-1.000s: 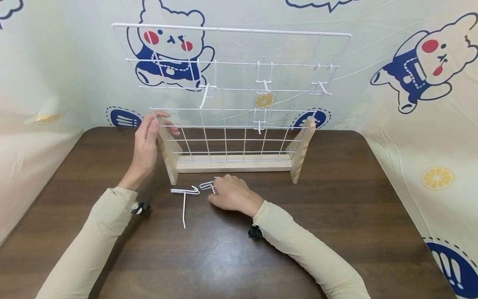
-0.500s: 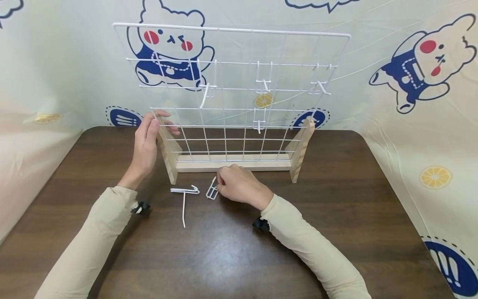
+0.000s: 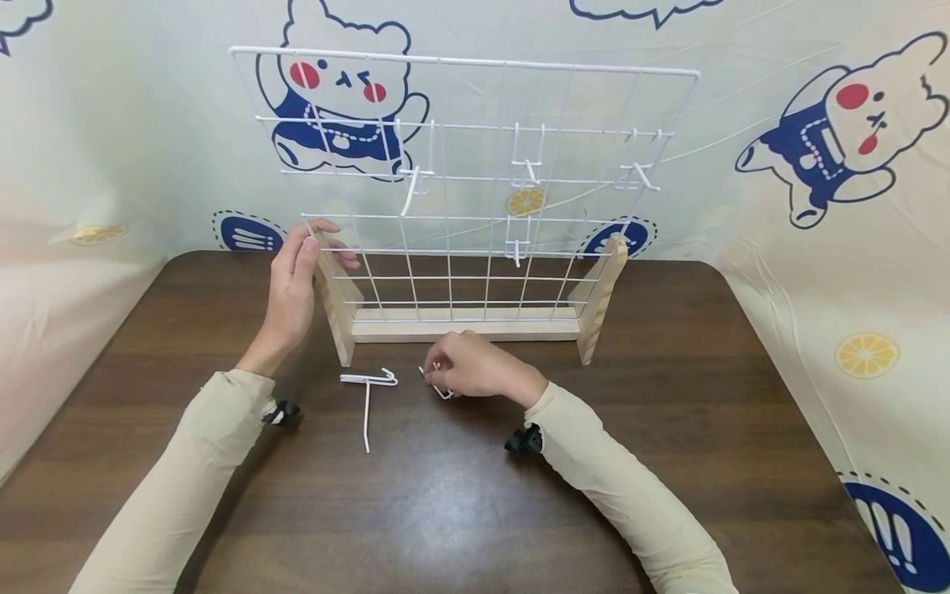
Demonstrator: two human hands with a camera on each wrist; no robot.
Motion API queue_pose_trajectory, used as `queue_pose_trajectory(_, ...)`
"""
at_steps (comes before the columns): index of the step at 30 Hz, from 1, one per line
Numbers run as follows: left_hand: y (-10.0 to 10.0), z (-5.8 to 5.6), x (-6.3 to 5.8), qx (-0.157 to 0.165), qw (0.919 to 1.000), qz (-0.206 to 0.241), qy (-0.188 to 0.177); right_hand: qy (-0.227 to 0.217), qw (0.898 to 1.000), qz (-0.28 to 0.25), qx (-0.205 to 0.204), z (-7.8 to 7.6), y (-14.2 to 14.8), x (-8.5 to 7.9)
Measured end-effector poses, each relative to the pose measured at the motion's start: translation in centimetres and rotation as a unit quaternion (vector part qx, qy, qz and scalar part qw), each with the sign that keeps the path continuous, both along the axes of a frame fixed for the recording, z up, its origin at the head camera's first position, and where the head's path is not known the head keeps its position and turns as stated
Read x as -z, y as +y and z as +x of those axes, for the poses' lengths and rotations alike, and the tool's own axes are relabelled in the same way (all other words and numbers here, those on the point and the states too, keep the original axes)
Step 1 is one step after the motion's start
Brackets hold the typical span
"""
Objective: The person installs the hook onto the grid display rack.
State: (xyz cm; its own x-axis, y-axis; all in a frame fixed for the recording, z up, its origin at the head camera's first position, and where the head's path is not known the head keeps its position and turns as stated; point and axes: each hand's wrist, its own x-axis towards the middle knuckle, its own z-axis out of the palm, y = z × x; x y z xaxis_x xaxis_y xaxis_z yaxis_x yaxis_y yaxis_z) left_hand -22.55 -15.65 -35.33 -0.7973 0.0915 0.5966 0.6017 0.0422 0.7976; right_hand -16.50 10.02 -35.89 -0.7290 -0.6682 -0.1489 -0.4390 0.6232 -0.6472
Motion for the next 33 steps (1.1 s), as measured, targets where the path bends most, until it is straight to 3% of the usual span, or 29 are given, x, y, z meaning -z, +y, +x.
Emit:
queue_pose_trajectory(6,0.0,0.2,-0.3,-0.004,1.0000,-0.008,-0.004,-0.096,0.994,-0.043,-0.040,-0.7,0.1,1.0)
queue_pose_trajectory(15,-0.3,-0.6,0.7,-0.003,1.0000,-0.004,-0.005,-0.141,0.986,-0.070,-0.052,-1.0,0.4,1.2)
queue_pose_trajectory(22,-0.2,-0.6,0.6,-0.003,1.0000,-0.002,0.000,-0.114,0.987,-0.095,-0.060,-0.7,0.7,0.2)
queue_pose_trajectory(33,-0.1,-0.6,0.5,0.003,0.9999,0.005,0.016,-0.066,0.987,-0.143,-0.021,-0.1,1.2,-1.9)
